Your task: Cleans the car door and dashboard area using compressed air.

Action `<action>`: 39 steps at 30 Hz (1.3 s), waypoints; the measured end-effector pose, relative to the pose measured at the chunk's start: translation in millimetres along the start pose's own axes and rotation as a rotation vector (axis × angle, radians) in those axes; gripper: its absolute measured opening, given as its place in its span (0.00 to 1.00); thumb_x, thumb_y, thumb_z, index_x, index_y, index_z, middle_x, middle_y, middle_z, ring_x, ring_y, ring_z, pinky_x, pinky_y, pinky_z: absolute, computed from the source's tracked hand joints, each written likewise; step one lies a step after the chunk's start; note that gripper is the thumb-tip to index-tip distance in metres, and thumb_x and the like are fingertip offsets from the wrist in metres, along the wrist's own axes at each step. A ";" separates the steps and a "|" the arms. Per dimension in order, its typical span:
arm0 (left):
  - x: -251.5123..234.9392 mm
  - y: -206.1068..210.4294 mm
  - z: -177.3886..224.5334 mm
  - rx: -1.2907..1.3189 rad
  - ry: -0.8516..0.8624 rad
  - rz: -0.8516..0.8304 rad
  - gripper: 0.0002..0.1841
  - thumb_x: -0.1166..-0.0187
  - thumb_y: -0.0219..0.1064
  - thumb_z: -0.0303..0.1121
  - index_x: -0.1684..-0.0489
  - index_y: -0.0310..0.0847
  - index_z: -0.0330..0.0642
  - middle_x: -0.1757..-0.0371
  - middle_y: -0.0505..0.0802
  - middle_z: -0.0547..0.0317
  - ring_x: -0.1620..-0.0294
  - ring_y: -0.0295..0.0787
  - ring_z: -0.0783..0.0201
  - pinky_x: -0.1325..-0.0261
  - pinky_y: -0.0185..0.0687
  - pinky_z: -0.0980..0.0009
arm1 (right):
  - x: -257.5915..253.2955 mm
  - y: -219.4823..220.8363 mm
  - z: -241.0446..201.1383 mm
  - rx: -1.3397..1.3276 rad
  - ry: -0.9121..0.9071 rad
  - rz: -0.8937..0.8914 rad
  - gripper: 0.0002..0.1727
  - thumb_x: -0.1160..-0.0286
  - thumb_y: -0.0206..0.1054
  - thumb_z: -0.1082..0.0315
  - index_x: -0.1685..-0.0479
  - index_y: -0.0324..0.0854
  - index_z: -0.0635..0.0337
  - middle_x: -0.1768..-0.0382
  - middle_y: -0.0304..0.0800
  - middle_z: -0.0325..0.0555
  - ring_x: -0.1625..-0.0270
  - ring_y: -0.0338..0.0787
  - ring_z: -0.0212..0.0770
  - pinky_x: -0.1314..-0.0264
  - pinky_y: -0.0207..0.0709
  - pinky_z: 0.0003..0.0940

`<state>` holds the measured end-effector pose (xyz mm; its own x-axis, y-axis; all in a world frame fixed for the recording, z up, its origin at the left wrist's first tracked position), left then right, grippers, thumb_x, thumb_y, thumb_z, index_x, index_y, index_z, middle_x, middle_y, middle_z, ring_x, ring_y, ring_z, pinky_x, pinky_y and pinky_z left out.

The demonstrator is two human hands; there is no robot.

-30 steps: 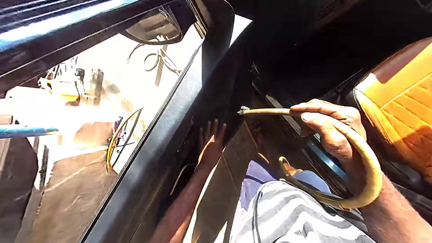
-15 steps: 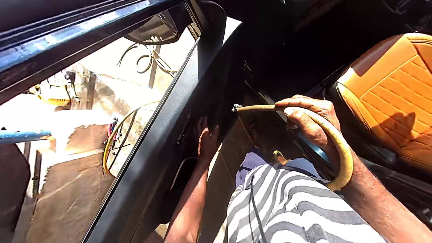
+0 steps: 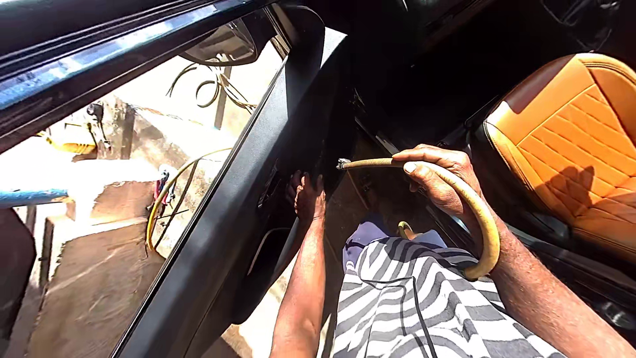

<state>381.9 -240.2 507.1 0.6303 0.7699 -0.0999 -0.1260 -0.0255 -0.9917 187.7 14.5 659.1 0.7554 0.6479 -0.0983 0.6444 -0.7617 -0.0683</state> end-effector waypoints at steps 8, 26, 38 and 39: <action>62.1 -38.8 4.3 0.786 -0.399 0.065 0.17 0.13 0.59 0.29 0.33 0.84 0.32 0.28 0.88 0.46 0.23 0.80 0.54 0.17 0.70 0.57 | -48.4 57.2 -29.0 0.049 -0.172 -0.232 0.15 0.22 0.59 0.67 0.52 0.92 0.61 0.65 0.91 0.33 0.73 0.84 0.20 0.71 0.80 0.17; 37.7 -96.5 54.3 2.642 -1.160 0.126 0.30 0.10 0.34 0.54 0.77 0.72 0.47 0.85 0.79 0.66 0.87 0.77 0.69 0.78 0.80 0.76 | 23.1 64.1 13.1 -0.221 0.020 -0.325 0.15 0.19 0.61 0.65 0.45 0.92 0.59 0.59 0.93 0.39 0.70 0.87 0.28 0.65 0.85 0.26; -19.5 -134.5 231.0 2.348 -0.889 -0.562 0.30 0.10 0.36 0.44 0.93 0.63 0.52 0.95 0.69 0.70 0.97 0.60 0.73 0.92 0.59 0.79 | 79.5 -59.1 -29.8 -0.094 -0.408 0.229 0.20 0.14 0.61 0.56 0.45 0.91 0.62 0.50 0.95 0.48 0.46 0.92 0.35 0.40 0.86 0.32; -27.1 -137.9 257.7 2.312 -0.869 -0.654 0.29 0.11 0.37 0.44 0.93 0.63 0.52 0.95 0.68 0.70 0.97 0.59 0.73 0.92 0.57 0.79 | 81.6 -68.1 -35.0 -0.061 -0.438 0.314 0.19 0.14 0.61 0.56 0.45 0.91 0.61 0.49 0.95 0.48 0.44 0.92 0.35 0.38 0.86 0.32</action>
<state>184.8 -93.3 667.4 0.6911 0.3815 0.6139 -0.6938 0.1122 0.7114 209.6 119.7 690.5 0.8008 0.3140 -0.5101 0.4114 -0.9073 0.0874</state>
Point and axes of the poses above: each hand's wrist, its own x-axis away from the middle knuckle, its own y-axis out of the palm, z = x × y, the point moved 6 cm from there along -x, towards the middle knuckle
